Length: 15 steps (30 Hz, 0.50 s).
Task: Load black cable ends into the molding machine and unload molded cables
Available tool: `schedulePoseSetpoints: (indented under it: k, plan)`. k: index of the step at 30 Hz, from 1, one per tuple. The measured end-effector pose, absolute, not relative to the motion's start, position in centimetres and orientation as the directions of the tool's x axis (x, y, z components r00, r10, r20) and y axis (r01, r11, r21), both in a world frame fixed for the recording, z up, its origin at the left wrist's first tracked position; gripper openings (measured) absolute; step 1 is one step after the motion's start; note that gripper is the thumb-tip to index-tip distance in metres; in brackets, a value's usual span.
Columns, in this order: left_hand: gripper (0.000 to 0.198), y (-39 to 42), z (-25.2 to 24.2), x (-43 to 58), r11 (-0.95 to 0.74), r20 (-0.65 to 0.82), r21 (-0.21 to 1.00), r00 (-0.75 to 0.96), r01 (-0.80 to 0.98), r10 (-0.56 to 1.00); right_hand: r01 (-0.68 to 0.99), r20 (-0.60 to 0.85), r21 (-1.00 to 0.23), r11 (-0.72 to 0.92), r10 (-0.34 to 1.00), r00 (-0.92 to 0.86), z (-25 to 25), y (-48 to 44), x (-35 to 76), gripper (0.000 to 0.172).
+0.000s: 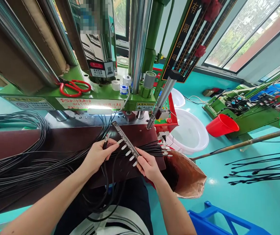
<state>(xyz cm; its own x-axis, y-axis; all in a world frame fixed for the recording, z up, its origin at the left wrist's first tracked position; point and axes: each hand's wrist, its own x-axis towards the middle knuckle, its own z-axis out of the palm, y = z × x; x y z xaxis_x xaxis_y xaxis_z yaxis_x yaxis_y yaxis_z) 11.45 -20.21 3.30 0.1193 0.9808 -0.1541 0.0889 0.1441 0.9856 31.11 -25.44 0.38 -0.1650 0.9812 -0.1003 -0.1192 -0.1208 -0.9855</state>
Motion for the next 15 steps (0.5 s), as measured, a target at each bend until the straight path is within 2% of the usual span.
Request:
schedulePoseSetpoints:
  k: [6, 12, 15]
  plan:
    - [0.023, -19.79, 3.24, 11.22, 0.116, -0.133, 0.985, 0.137, 0.129, 0.982, -0.095, -0.092, -0.989, -0.112, 0.977, -0.193, 0.50, -25.32, 31.05, 0.044]
    - [0.023, -19.70, 3.49, 11.29, 0.054, -0.086, 0.972, 0.129, 0.228, 0.988, -0.004, -0.081, -0.997, -0.083, 0.978, -0.191, 0.04, -25.49, 30.73, 0.049]
    - [0.027, -19.62, 3.39, 11.33, 0.061, -0.075, 0.986, 0.088, 0.154, 0.993, -0.017, -0.102, -0.994, -0.107, 0.978, -0.184, 0.05, -25.51, 30.78, 0.048]
